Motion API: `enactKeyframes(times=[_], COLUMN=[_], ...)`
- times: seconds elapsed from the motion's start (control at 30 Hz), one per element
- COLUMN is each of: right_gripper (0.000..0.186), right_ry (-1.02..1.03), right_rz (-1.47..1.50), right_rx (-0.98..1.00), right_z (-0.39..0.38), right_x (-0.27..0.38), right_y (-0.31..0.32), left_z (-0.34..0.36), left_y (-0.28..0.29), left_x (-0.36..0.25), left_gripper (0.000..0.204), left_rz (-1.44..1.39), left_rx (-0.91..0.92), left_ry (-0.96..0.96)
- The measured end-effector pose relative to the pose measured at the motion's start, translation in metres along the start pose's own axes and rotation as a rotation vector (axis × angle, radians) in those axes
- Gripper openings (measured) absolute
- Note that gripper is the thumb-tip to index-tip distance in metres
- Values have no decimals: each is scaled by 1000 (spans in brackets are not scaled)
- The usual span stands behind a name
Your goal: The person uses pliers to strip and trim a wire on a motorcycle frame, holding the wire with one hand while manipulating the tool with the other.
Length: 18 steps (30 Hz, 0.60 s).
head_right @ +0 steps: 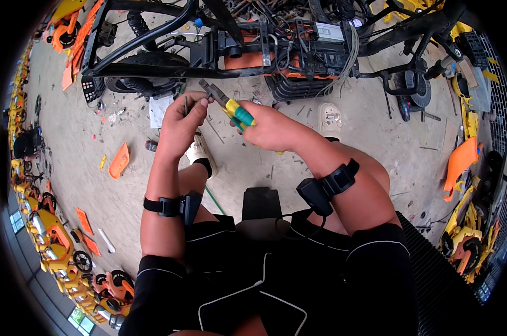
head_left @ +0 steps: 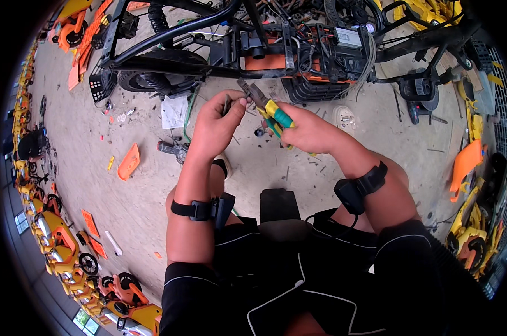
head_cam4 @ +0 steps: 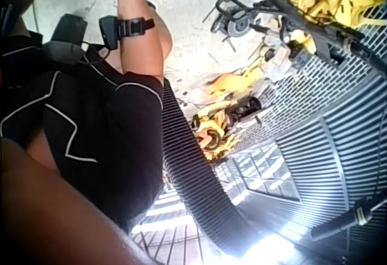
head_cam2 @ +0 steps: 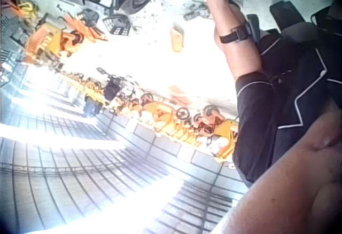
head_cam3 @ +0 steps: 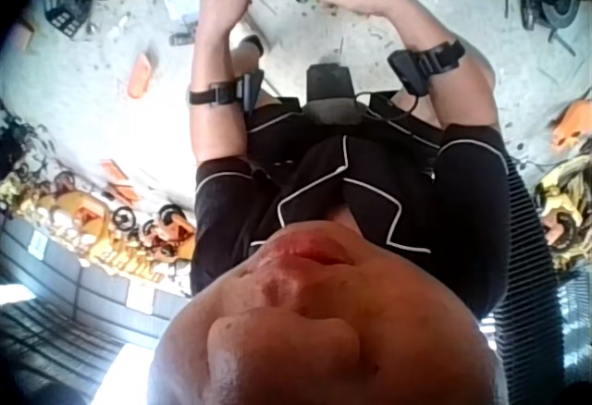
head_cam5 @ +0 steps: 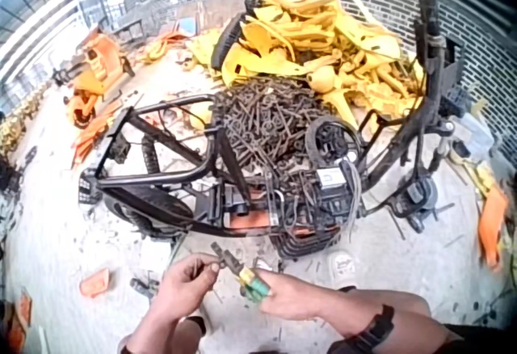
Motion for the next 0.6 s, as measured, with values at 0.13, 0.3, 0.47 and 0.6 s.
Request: enactKeyframes(times=[0.13,0.3,0.47,0.6], right_gripper=[63,65,60,55], right_ry=[19,60,139,169], right_rz=[-35,-120,-230,-282], right_rx=[-48,-84,-128,-179], right_z=[-1,1,4,6], right_x=[1,2,-2,-5], right_y=[1,0,1,1], left_z=[0,0,0,0], left_y=[-2,-1,0,1], left_x=[-2,1,4,5], left_gripper=[17,18,18,18], left_rz=[19,52,62,108], left_rx=[-10,-27,-30,-41], left_ry=[6,10,22,-9])
Point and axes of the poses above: each hand's wrist, its own z-axis towards the middle knuckle, its own y-axis out of the back of the hand, x = y × z, the point moved 5 cm from there along z, towards the middle knuckle, and after that the axes turned 5 degrees about -x, right-handed, at the moved point
